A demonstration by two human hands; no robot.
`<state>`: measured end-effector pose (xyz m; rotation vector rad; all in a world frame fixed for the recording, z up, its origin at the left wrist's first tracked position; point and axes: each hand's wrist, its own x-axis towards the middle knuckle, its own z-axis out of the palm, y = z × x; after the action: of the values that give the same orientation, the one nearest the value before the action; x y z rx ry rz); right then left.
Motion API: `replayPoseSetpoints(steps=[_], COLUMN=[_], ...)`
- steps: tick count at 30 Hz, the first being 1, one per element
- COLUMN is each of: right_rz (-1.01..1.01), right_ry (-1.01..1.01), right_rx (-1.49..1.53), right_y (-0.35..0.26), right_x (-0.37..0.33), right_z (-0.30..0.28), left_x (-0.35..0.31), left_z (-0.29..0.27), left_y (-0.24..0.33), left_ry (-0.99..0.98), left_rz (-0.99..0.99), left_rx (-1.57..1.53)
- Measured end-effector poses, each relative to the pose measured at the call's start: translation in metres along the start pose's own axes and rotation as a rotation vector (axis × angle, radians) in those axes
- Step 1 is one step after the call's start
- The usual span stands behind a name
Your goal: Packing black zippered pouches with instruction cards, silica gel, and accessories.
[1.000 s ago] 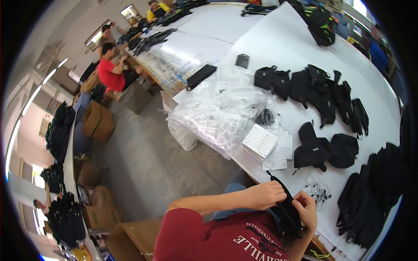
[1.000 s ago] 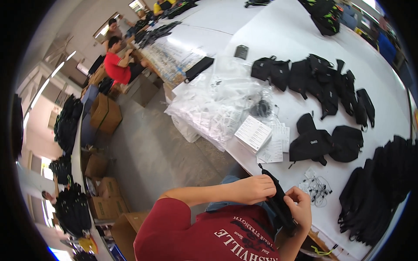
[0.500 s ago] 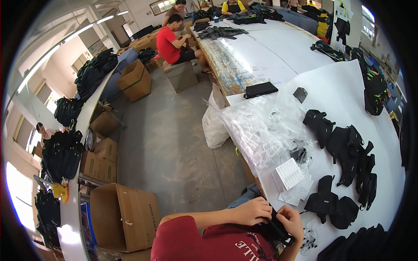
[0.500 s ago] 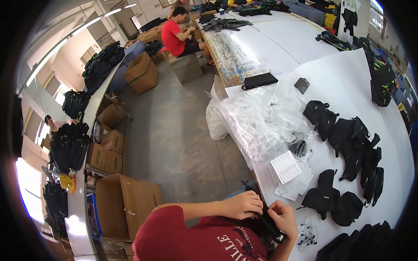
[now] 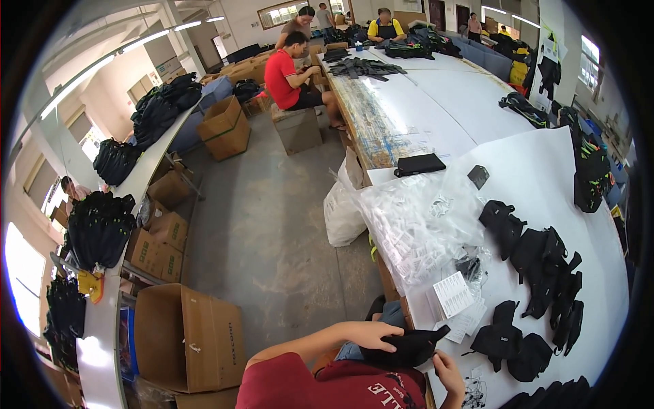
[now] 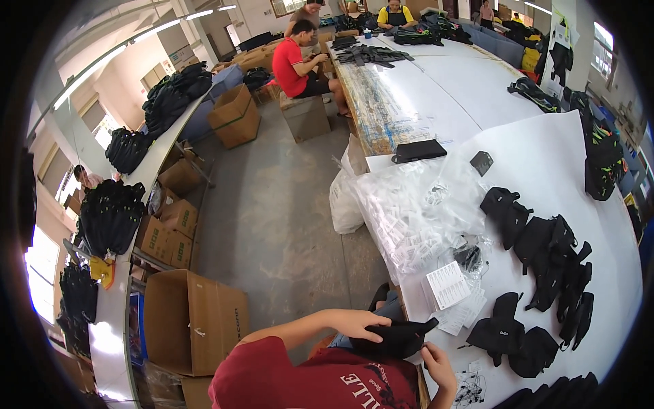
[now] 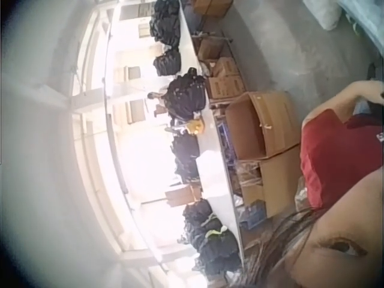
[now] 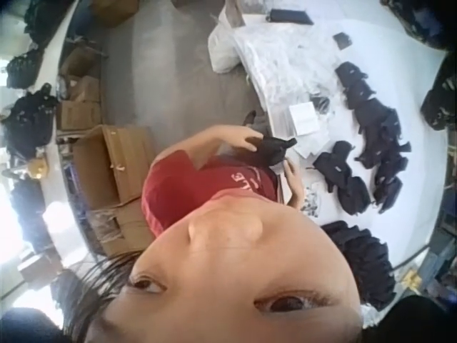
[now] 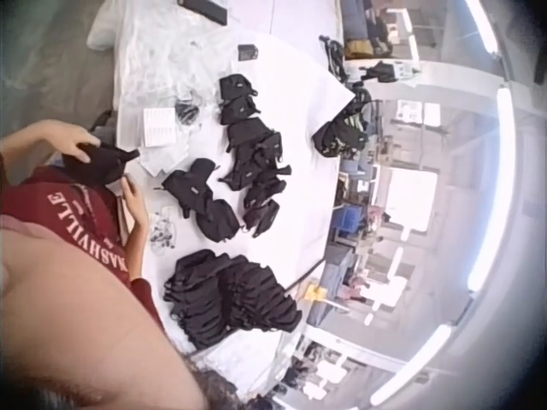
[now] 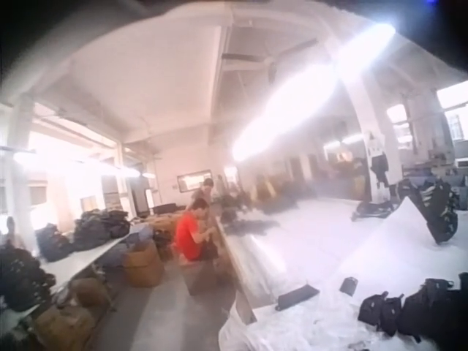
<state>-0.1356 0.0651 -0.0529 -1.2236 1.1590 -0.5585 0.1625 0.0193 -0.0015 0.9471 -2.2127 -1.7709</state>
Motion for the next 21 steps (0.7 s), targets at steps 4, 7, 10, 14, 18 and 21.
replayPoseSetpoints(steps=[4, 7, 10, 14, 18, 21], right_rz=[0.046, -0.245, -0.107, -0.129, -0.110, -0.193], right_ry=[0.102, 0.220, 0.109, 0.149, 0.262, 0.476], right_rx=[0.037, 0.099, 0.164, 0.077, -0.104, -0.155], right_y=[-0.018, 0.015, -0.013, -0.024, -0.023, -0.031], right_x=[-0.014, -0.008, -0.028, -0.043, -0.058, -0.072], right_z=[0.023, 0.014, -0.002, -0.015, -0.023, -0.020], left_x=[0.001, 0.002, -0.003, -0.014, -0.019, -0.022], left_z=[0.005, 0.001, 0.008, 0.019, 0.030, 0.026], left_y=[-0.017, -0.012, -0.025, -0.036, -0.045, -0.043], left_ry=[-0.020, -0.172, -0.179, -0.071, 0.261, 0.550], left_rz=[0.033, 0.032, 0.092, 0.136, 0.154, 0.103], left_rx=[-0.044, -0.176, -0.262, -0.254, -0.062, 0.096])
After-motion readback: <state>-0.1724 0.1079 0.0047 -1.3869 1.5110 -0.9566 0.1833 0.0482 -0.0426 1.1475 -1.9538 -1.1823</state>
